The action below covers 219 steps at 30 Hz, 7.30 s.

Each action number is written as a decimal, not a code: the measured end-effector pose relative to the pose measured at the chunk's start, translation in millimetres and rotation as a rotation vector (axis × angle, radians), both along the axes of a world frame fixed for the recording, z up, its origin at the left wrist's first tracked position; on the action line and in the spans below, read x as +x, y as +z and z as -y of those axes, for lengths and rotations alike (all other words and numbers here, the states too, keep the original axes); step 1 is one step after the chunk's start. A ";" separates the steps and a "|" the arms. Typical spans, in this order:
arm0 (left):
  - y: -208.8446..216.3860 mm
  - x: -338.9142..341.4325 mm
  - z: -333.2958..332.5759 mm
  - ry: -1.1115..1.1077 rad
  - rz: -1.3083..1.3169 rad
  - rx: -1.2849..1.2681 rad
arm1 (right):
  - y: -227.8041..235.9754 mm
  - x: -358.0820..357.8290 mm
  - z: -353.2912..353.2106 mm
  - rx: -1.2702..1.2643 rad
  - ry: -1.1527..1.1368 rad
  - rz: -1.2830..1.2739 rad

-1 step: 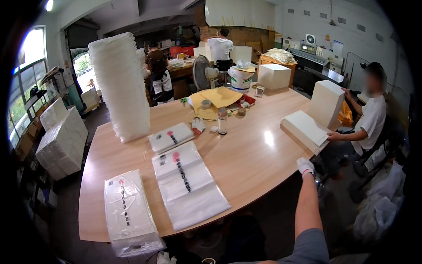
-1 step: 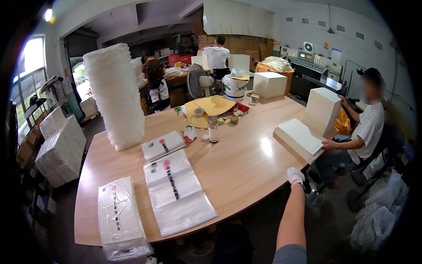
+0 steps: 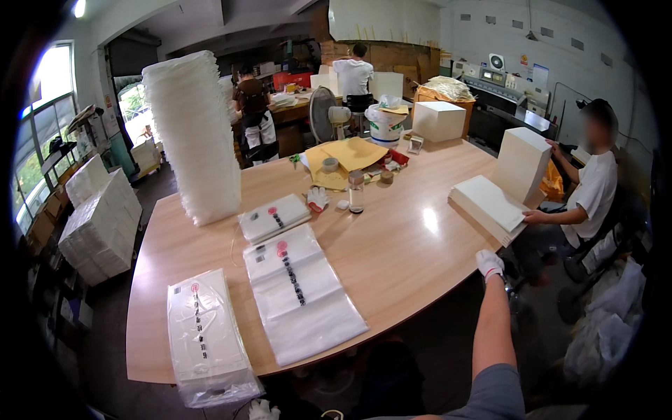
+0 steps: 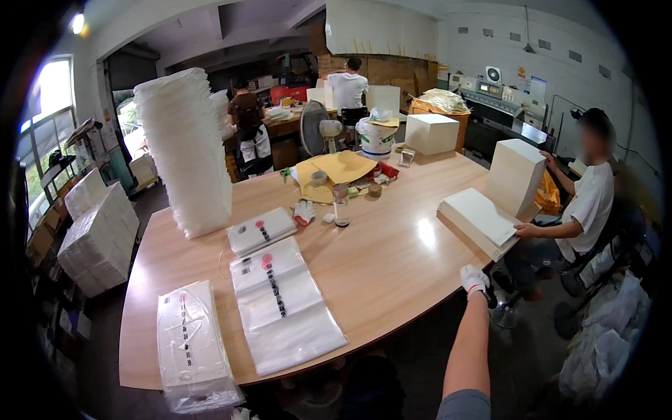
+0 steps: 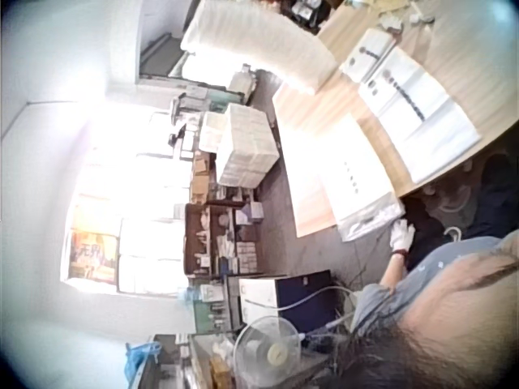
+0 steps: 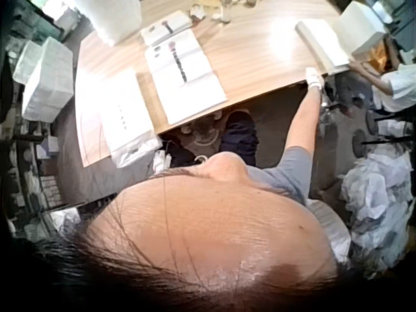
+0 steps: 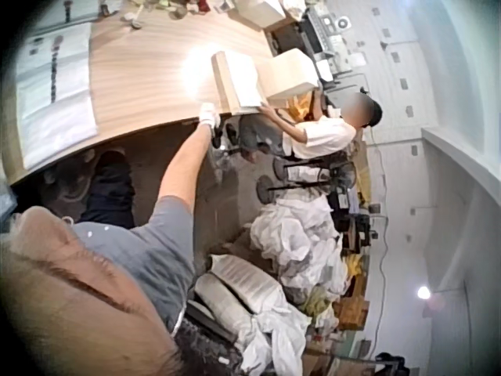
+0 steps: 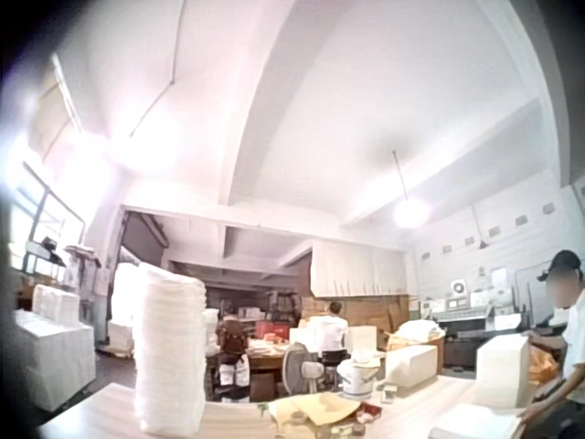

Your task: The person repeatedly picks up white paper sheets, places them into clear plastic sleeves with printed labels, and stacks the sealed packages on the table. The person wears white gloves and works at a large table in a warehouse-like room with other workers visible in the background.

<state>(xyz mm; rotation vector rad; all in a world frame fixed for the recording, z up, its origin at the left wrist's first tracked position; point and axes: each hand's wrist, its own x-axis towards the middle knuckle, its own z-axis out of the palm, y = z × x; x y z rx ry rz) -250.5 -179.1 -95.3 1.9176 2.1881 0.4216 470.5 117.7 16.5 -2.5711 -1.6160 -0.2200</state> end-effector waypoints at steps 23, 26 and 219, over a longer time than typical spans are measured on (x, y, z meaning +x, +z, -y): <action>66.5 32.1 -10.7 -0.018 0.068 -0.590 | 66.9 -16.7 14.2 -0.023 -0.058 0.014; 65.5 32.6 -8.4 -0.040 -0.014 -0.477 | 54.8 -14.3 5.8 0.026 0.044 -0.020; 58.1 99.5 -165.3 -0.822 -0.062 0.697 | -63.7 -392.4 82.3 0.048 0.498 -0.462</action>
